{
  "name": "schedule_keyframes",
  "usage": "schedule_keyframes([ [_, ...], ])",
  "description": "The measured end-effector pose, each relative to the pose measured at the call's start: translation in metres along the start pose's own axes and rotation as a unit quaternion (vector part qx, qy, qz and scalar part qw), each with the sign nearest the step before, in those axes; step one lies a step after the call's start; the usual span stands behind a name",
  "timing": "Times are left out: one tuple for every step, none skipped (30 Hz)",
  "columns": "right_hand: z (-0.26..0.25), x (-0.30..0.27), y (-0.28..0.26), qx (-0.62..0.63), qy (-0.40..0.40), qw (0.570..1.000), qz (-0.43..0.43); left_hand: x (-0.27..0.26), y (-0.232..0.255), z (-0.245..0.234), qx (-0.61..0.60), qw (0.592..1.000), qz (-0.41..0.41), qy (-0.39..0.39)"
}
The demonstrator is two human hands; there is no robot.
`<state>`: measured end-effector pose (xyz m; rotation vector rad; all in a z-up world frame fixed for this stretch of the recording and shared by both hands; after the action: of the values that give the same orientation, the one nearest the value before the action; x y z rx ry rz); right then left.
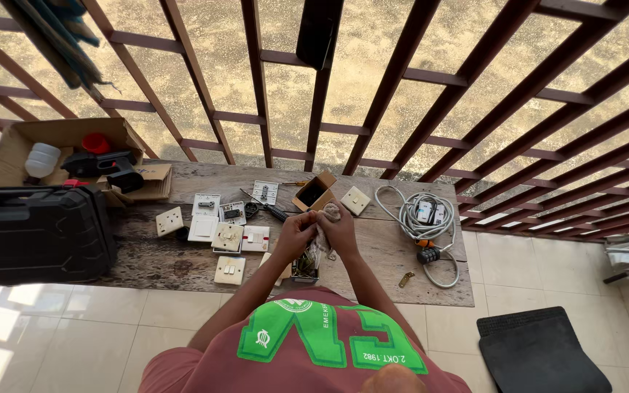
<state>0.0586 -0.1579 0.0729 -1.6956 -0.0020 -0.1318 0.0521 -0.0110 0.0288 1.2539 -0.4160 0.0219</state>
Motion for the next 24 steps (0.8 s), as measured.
schedule_keyframes([
  [0.000,-0.002,-0.007,-0.023,0.012,0.999,-0.040,0.002,0.000,0.003,0.011,1.000,0.003,-0.001],
  [0.000,-0.005,-0.015,-0.047,0.023,0.995,-0.079,0.003,0.002,0.005,0.022,1.000,0.006,-0.002],
  [-0.002,-0.002,-0.007,0.035,0.018,0.999,0.019,0.002,0.006,0.008,0.014,1.000,0.010,-0.025],
  [-0.002,-0.001,0.001,0.117,0.012,0.986,0.116,0.001,0.011,0.012,0.007,0.999,0.013,-0.048],
  [-0.001,-0.001,0.008,0.198,0.003,0.958,0.209,0.001,0.017,0.016,-0.002,0.997,0.018,-0.070],
  [-0.003,0.000,0.007,0.255,-0.005,0.940,0.227,0.003,0.022,0.018,-0.004,0.997,0.015,-0.074],
  [-0.005,0.000,0.009,0.311,-0.012,0.918,0.247,0.003,0.028,0.020,-0.007,0.997,0.009,-0.077],
  [-0.008,-0.001,0.014,0.367,-0.020,0.891,0.265,0.003,0.033,0.022,-0.010,0.997,0.003,-0.080],
  [-0.017,0.000,0.020,0.345,0.021,0.906,0.245,0.002,0.037,0.022,-0.033,0.997,-0.004,-0.063],
  [-0.025,0.004,0.026,0.322,0.063,0.918,0.224,0.002,0.041,0.021,-0.055,0.997,-0.012,-0.045],
  [-0.034,0.008,0.032,0.299,0.105,0.927,0.201,0.003,0.045,0.020,-0.076,0.996,-0.018,-0.029],
  [-0.046,0.006,0.038,0.297,0.137,0.923,0.203,0.004,0.049,0.019,-0.070,0.997,-0.028,-0.016],
  [-0.057,0.003,0.041,0.295,0.167,0.918,0.205,0.004,0.053,0.017,-0.063,0.997,-0.036,-0.002],
  [-0.063,0.001,0.041,0.293,0.197,0.913,0.206,0.006,0.057,0.015,-0.055,0.997,-0.044,0.013],
  [-0.062,-0.003,0.036,0.308,0.191,0.915,0.179,0.007,0.059,0.014,-0.063,0.997,-0.045,0.026],
  [-0.060,-0.007,0.027,0.322,0.185,0.916,0.152,0.009,0.059,0.013,-0.070,0.996,-0.046,0.038],
  [-0.057,-0.013,0.016,0.335,0.181,0.916,0.124,0.010,0.057,0.014,-0.078,0.995,-0.047,0.049],
  [-0.049,-0.018,0.000,0.271,0.166,0.945,0.075,0.008,0.051,0.015,-0.062,0.994,-0.063,0.059],
  [-0.038,-0.024,-0.017,0.205,0.148,0.967,0.025,0.008,0.043,0.016,-0.046,0.993,-0.079,0.068],
  [-0.026,-0.031,-0.035,0.136,0.129,0.982,-0.025,0.006,0.034,0.016,-0.029,0.992,-0.094,0.078],
  [-0.016,-0.037,-0.051,0.026,0.147,0.987,-0.065,0.006,0.026,0.017,-0.070,0.990,-0.089,0.086],
  [-0.006,-0.045,-0.067,-0.083,0.164,0.978,-0.103,0.006,0.017,0.019,-0.110,0.986,-0.085,0.093],
  [0.005,-0.051,-0.080,-0.191,0.178,0.955,-0.139,0.006,0.007,0.018,-0.149,0.980,-0.080,0.101],
  [0.012,-0.055,-0.087,-0.221,0.170,0.948,-0.151,0.005,-0.002,0.016,-0.146,0.981,-0.076,0.107],
])
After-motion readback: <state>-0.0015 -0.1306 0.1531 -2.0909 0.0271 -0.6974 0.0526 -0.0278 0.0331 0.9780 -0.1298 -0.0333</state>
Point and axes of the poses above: each hand's wrist, its own x-axis towards the middle knuckle, its own z-axis out of the palm, y = z × x, the point moved 6 cm from there along x, towards the middle knuckle, and after that the axes turned 12 degrees about z, right-handed, at the moved point
